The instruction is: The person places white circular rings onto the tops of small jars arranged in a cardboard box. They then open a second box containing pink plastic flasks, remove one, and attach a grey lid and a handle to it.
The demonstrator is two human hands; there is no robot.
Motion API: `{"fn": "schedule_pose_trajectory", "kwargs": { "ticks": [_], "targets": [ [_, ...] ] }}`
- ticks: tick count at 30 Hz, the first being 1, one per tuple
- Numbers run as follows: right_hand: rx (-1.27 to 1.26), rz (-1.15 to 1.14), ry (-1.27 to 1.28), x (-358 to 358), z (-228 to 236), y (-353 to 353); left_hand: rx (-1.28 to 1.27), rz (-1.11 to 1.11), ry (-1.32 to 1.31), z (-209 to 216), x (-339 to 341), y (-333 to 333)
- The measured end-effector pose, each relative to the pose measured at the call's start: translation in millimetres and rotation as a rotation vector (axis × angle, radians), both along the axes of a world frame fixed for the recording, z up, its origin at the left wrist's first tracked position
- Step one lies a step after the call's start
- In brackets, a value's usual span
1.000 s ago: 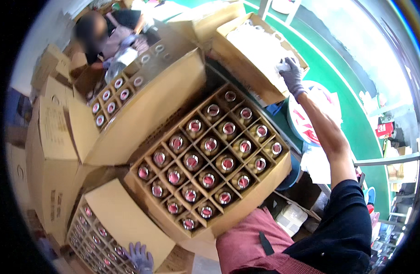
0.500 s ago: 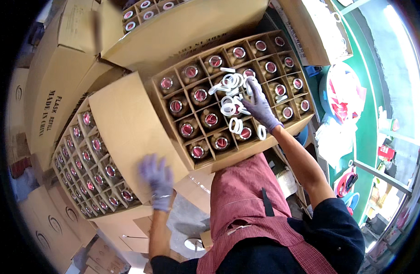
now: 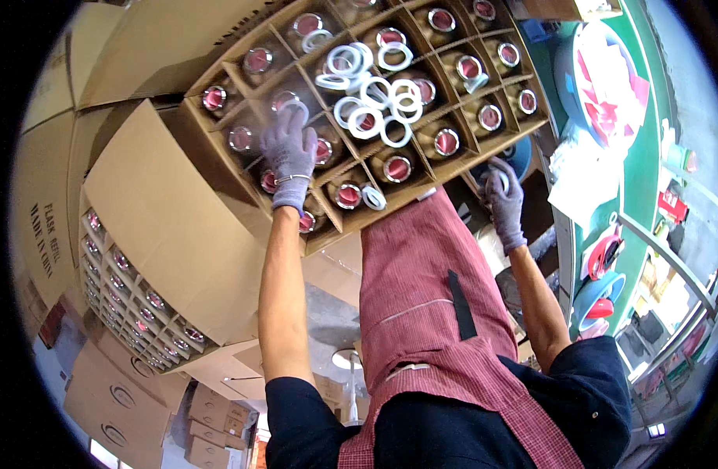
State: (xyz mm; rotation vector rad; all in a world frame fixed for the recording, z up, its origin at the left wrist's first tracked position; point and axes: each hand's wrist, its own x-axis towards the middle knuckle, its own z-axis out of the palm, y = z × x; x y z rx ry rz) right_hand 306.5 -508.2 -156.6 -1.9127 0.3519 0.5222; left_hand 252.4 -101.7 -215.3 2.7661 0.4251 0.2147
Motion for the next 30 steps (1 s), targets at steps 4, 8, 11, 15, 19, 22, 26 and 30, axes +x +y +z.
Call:
{"fn": "schedule_pose_trajectory", "kwargs": {
  "ticks": [4,8,11,15,19,22,26,30],
  "targets": [
    [0.196,-0.144,0.232,-42,-37,-31,0.111,0.017,-0.04,-9,3,-10],
    [-0.307,0.461,0.122,-52,-120,-38,-0.038,0.098,-0.095,-6,3,-4],
    [-0.572,0.783,0.139,-35,-144,10,-0.141,0.146,-0.21,12,-3,-16],
    [-0.778,0.734,0.27,-57,-219,24,-0.259,0.172,-0.178,37,-49,-56],
    [-0.706,0.592,-0.193,-69,-232,13,-0.348,0.244,-0.027,28,-130,-83],
    [-0.638,0.606,-0.118,-76,-244,1,-0.259,0.495,-0.059,21,-172,-93],
    [-0.707,0.949,-0.028,-44,-170,17,-0.169,0.36,0.057,13,-189,-100],
    [-0.724,1.06,-0.045,-56,-165,20,-0.093,0.402,0.11,9,-193,-105]
  ]
}}
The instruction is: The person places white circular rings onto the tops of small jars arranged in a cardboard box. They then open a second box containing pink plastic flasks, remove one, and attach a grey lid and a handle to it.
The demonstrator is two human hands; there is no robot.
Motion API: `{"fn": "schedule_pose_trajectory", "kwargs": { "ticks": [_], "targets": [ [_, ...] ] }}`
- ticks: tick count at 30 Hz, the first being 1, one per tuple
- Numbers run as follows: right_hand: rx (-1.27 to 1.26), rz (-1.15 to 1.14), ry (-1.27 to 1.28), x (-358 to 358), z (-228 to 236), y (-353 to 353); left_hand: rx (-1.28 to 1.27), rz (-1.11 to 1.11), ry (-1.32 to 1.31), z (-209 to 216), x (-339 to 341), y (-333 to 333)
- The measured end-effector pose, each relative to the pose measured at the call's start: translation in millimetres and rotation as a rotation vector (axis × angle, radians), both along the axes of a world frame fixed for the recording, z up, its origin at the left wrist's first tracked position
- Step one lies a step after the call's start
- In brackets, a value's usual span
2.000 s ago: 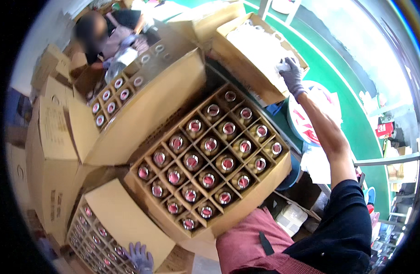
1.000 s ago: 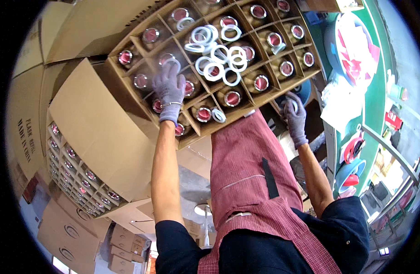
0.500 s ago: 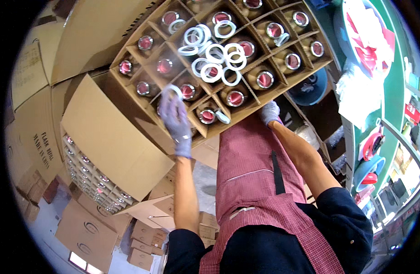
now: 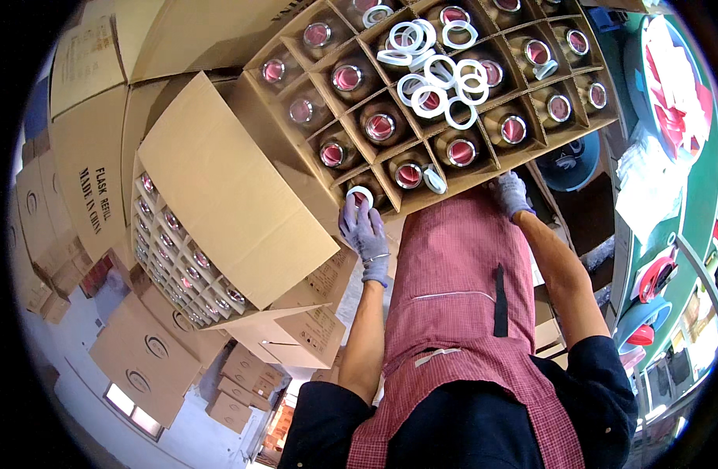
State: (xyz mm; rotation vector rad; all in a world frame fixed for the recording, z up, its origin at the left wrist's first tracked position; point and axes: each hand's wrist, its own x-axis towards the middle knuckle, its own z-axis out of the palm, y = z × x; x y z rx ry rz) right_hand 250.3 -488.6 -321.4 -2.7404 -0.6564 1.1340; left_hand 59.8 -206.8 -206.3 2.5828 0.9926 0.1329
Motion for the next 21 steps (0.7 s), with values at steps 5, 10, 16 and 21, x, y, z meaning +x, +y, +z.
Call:
{"fn": "schedule_pose_trajectory", "kwargs": {
  "ticks": [5,10,16,21],
  "targets": [
    [0.065,0.062,0.049,-14,13,-10,0.054,-0.035,0.019,10,-3,-8],
    [0.236,-0.106,0.126,-15,54,-16,-0.011,-0.124,0.096,2,-11,9],
    [0.355,-0.477,0.33,-28,116,-21,0.048,-0.231,0.206,21,-1,-16],
    [0.534,-0.843,0.529,3,179,16,-0.085,0.004,0.035,6,14,-9]
  ]
}}
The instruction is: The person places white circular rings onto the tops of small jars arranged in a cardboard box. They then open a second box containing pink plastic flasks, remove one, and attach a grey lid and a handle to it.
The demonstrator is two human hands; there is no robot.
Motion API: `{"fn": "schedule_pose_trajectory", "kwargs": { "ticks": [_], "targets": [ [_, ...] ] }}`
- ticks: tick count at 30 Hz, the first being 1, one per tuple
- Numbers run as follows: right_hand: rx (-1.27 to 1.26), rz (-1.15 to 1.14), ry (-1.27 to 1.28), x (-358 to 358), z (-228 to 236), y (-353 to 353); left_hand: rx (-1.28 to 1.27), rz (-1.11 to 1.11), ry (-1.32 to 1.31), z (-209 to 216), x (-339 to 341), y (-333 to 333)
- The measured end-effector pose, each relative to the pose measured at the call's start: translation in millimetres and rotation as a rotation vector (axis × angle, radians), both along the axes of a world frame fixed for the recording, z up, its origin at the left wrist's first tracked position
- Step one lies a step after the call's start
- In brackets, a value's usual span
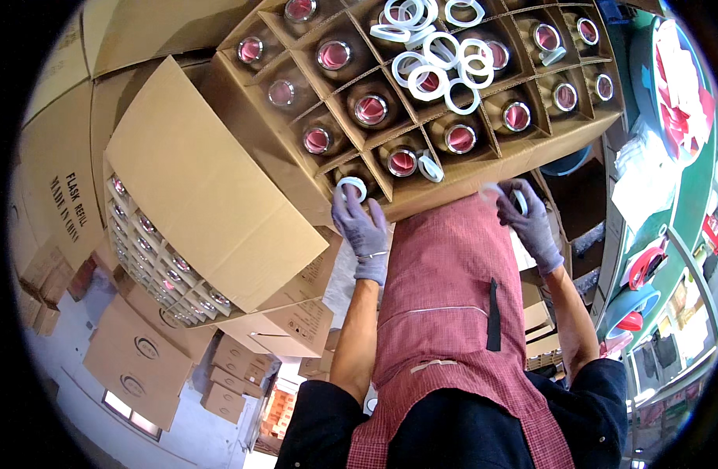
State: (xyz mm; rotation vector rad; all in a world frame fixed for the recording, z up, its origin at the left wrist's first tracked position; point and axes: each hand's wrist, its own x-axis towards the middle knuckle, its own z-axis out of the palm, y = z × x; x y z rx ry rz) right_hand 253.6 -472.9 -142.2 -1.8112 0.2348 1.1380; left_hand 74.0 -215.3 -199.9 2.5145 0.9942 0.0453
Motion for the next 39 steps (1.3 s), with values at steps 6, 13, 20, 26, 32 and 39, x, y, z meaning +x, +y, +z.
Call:
{"fn": "schedule_pose_trajectory", "kwargs": {
  "ticks": [6,13,20,26,32,39],
  "targets": [
    [0.204,-0.273,-0.106,43,-12,36,0.188,-0.14,0.311,-7,11,35],
    [0.03,0.11,-0.53,62,-44,64,0.324,-0.183,0.264,24,37,18],
    [-0.254,0.432,-0.872,44,-66,86,0.027,-0.505,-0.092,17,95,-33],
    [-0.412,0.606,-0.812,47,-60,89,-0.146,-0.352,-0.208,9,96,-17],
    [-0.293,0.463,-0.893,44,-78,81,-0.039,0.034,-0.284,-22,66,-4],
    [-0.486,0.776,-0.762,49,-49,88,-0.455,0.127,0.312,0,71,-1]
  ]
}}
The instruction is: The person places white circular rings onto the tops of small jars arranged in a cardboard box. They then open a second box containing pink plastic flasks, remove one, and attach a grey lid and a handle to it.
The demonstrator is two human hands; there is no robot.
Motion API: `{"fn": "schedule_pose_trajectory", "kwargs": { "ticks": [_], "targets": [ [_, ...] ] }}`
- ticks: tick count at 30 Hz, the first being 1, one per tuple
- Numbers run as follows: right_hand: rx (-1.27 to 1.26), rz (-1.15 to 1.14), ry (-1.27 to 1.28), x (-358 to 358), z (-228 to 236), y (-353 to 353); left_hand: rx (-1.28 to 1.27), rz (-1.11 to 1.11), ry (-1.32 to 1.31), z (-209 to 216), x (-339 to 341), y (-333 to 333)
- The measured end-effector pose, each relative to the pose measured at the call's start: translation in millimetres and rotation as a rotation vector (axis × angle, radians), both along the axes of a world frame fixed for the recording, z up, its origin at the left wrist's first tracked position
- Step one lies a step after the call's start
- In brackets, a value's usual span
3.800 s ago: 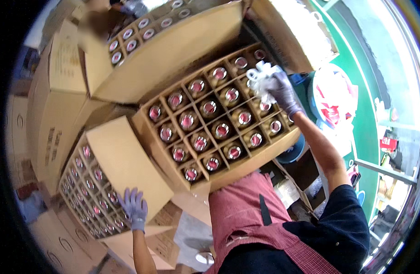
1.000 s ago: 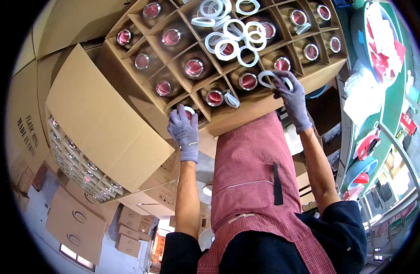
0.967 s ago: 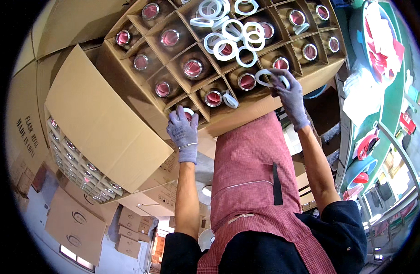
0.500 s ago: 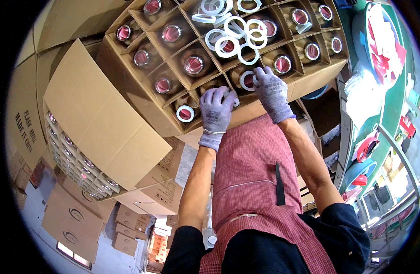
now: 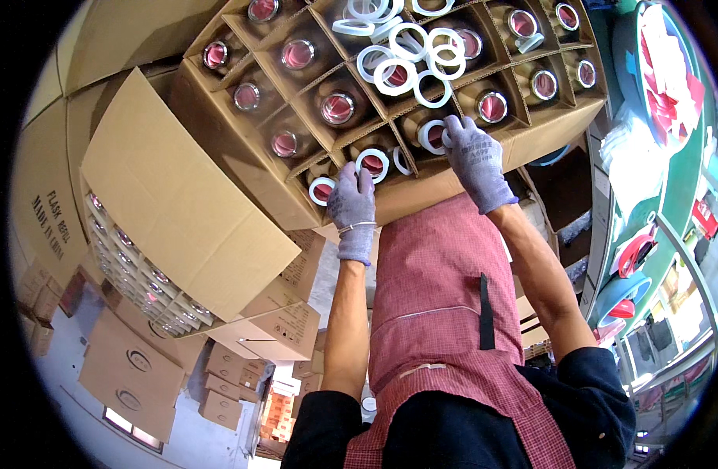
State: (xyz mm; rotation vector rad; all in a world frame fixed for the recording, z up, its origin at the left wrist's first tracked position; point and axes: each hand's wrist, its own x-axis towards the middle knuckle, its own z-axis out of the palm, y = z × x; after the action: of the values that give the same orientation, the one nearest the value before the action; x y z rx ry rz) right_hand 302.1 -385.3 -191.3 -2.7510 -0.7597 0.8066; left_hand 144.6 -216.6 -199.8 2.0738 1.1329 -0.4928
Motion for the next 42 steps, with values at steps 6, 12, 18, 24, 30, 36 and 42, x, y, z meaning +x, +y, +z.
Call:
{"fn": "schedule_pose_trajectory", "kwargs": {
  "ticks": [6,12,18,24,30,36,42],
  "targets": [
    [0.188,-0.049,-0.077,-17,-12,-5,0.294,-0.331,0.121,17,13,-15],
    [0.097,0.05,-0.077,-18,-10,2,0.374,-0.472,-0.19,1,14,-22],
    [0.044,0.136,-0.008,-1,-14,7,0.4,-0.585,-0.01,10,32,-7],
    [0.409,-0.058,-0.008,-12,-8,-15,0.623,-0.908,-0.463,-8,27,-12],
    [0.53,-0.573,0.207,-10,15,-25,0.361,-0.916,-0.657,-7,31,-3],
    [0.381,-0.429,-0.191,22,10,-50,-0.23,0.067,-0.714,22,46,18],
    [0.135,-0.189,-0.3,55,-21,-40,-0.166,0.342,-0.523,-5,95,68]
  ]
}}
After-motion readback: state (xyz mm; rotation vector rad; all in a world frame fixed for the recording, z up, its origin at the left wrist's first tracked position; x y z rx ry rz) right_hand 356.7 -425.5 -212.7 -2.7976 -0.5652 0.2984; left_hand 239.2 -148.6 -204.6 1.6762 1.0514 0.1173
